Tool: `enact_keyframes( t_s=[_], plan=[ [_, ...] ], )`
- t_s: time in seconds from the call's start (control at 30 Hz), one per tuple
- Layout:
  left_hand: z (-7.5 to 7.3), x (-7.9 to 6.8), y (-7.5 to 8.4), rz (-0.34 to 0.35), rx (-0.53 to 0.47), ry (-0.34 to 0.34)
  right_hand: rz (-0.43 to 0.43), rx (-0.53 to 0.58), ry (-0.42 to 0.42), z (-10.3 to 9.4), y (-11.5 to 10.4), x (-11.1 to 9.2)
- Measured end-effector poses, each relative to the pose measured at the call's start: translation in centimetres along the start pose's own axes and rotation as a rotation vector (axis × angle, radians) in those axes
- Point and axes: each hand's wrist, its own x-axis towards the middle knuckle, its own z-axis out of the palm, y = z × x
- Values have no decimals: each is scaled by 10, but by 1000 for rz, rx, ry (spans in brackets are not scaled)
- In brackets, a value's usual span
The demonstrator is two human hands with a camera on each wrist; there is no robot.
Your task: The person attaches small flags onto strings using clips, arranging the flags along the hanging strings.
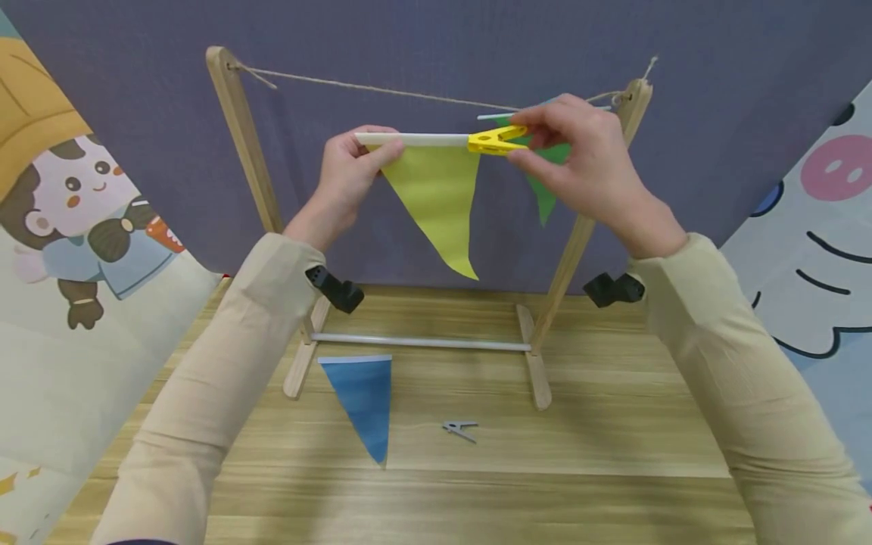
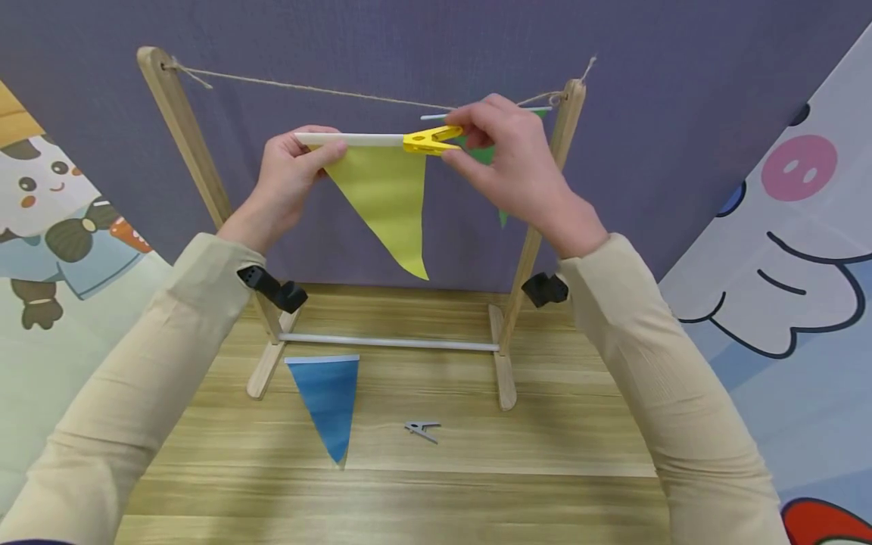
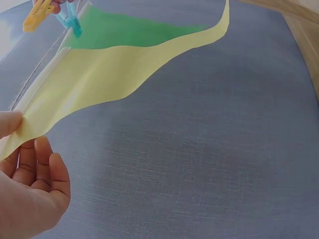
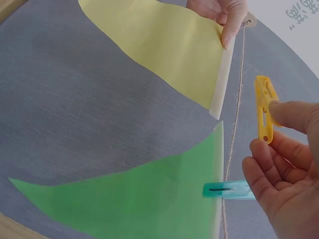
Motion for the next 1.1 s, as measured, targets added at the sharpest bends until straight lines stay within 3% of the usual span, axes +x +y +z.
enact_keyframes(
  t_s=[0.2,0.67,0.9,1.1],
  plan=[
    [2,3,3,-15,-57,40,-16,-26,-18,-1,-5,8],
    [6,10,5,-9,-100,58,1,-13,-6,-1,-5,23],
    [10,13,10,-21,-103,65,15,40,96,2,-2,31],
    [10,16,14,-20,-73,49,193,133,127,4,-4,42]
  ],
)
